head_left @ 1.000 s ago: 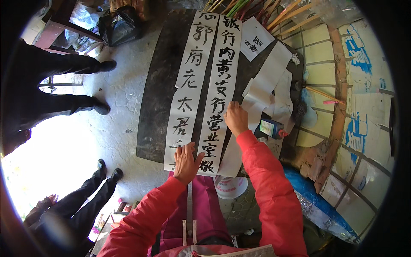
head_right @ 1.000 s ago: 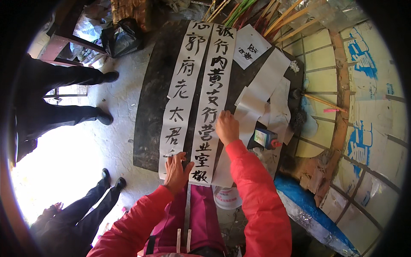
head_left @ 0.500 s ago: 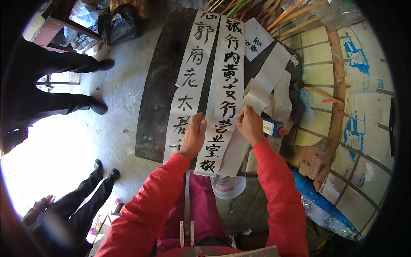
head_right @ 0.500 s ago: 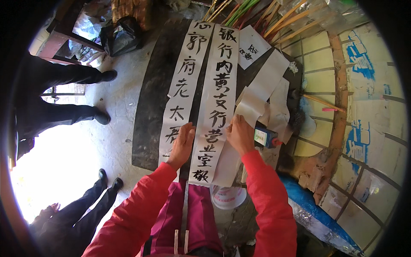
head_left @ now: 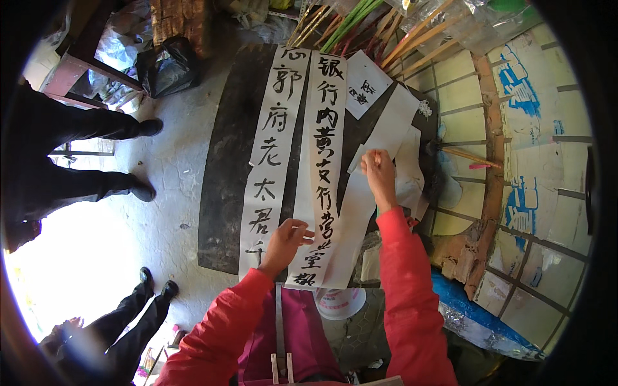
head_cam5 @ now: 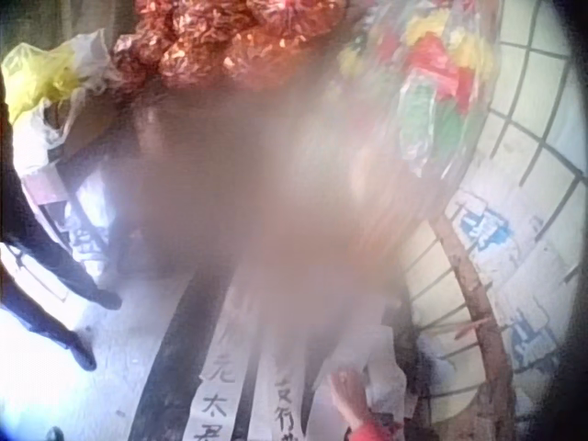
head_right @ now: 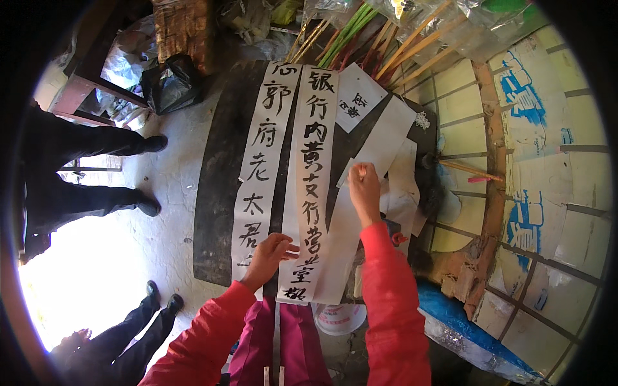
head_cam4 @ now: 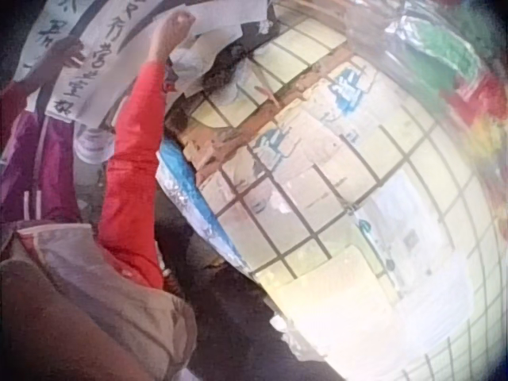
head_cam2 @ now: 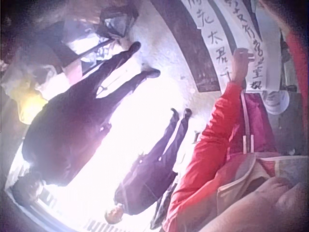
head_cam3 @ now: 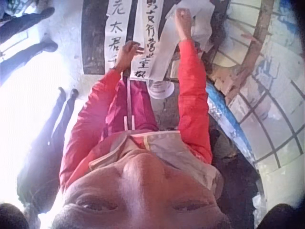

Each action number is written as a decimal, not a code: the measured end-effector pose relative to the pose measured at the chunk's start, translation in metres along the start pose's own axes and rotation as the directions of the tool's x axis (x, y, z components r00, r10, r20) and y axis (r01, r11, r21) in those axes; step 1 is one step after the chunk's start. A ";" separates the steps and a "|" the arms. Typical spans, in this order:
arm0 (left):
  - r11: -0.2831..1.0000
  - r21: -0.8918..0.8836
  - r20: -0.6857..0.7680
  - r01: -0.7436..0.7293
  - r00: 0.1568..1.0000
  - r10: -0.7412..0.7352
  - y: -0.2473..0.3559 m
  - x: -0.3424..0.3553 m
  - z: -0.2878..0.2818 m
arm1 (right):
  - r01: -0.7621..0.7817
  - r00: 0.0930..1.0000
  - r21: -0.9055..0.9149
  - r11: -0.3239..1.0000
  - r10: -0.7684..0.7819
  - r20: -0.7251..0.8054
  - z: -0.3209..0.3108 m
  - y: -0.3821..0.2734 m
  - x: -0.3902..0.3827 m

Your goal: The person writes Chinese characters on long white paper strips using a brush and ink. They hold the paper with one hand, write with the other, then lift and display the completed strips before starting a new one.

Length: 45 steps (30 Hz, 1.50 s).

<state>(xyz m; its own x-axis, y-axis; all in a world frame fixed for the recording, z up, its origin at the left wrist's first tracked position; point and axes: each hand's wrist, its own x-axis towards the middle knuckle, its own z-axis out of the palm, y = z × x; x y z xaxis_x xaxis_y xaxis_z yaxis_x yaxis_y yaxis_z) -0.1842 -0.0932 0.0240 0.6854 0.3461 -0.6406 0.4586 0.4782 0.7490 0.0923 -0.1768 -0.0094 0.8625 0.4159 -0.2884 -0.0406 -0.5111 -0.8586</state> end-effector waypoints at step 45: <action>0.935 -0.168 0.141 0.313 0.946 -0.292 0.042 -0.189 -0.076 | -0.364 0.922 -0.129 0.922 0.377 0.089 0.092 -0.036 0.076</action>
<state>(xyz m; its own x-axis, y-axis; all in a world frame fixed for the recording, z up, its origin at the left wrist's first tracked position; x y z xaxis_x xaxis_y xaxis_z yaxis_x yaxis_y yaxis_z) -0.3370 -0.0775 0.1634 0.5945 0.0741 -0.8007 0.5482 0.6911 0.4710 0.1132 -0.0577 -0.0391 0.7350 0.2580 -0.6271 -0.2868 -0.7197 -0.6323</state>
